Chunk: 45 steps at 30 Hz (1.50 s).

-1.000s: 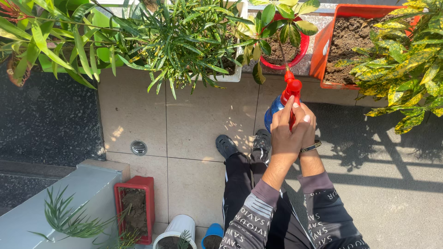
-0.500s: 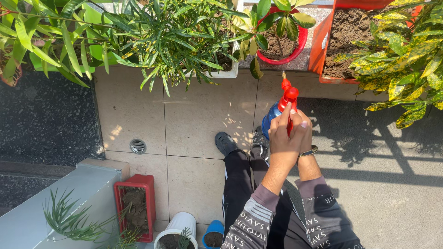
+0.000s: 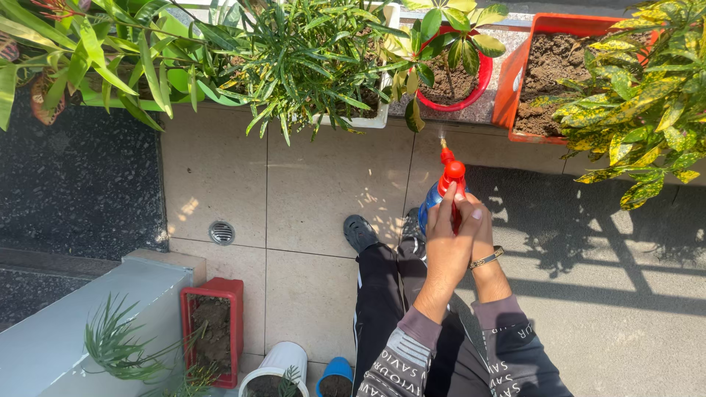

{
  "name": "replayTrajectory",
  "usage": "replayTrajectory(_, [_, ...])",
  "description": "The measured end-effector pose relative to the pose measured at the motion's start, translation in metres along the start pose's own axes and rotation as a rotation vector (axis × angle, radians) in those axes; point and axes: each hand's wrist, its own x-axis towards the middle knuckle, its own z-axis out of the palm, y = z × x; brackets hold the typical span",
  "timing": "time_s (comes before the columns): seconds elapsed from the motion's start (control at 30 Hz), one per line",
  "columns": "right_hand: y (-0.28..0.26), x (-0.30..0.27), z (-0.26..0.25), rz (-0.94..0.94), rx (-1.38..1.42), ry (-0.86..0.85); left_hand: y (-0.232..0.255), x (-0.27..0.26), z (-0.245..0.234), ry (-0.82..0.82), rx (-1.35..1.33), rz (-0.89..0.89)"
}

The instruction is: The person uses a spray bottle to water several potted plants on a balcony, moving along the row and then touching the leaves of a palm plant by hand.

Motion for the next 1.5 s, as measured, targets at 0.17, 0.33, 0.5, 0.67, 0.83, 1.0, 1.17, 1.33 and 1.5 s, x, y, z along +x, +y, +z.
replayTrajectory(0.17, [0.003,-0.019,-0.001,0.144,0.174,-0.009,0.006,-0.017,-0.01,0.008,-0.08,0.049])
replayTrajectory(0.33, [-0.026,-0.048,-0.012,-0.362,-0.255,-0.048,0.028,-0.043,-0.028,0.015,-0.064,0.132])
replayTrajectory(0.5, [-0.079,-0.084,-0.008,-0.153,0.0,-0.069,0.06,-0.073,-0.053,0.052,0.031,0.159])
replayTrajectory(0.67, [-0.109,-0.112,-0.009,-0.138,0.198,-0.168,0.08,-0.112,-0.069,0.084,0.055,0.192])
replayTrajectory(0.83, [-0.123,-0.116,-0.007,-0.264,0.057,-0.204,0.105,-0.123,-0.088,0.131,0.098,0.216])
replayTrajectory(1.0, [-0.134,-0.114,0.009,-0.36,-0.021,-0.205,0.122,-0.129,-0.107,0.152,0.107,0.182])
replayTrajectory(1.17, [-0.155,-0.105,0.028,-0.277,0.189,-0.256,0.121,-0.115,-0.144,0.184,-0.01,0.205])
replayTrajectory(1.33, [-0.178,-0.109,0.048,-0.039,0.818,-0.401,0.077,-0.089,-0.2,0.12,-0.347,0.006])
replayTrajectory(1.5, [-0.236,-0.148,0.094,-0.009,0.881,-0.454,0.072,-0.086,-0.261,-0.035,-0.258,0.338])
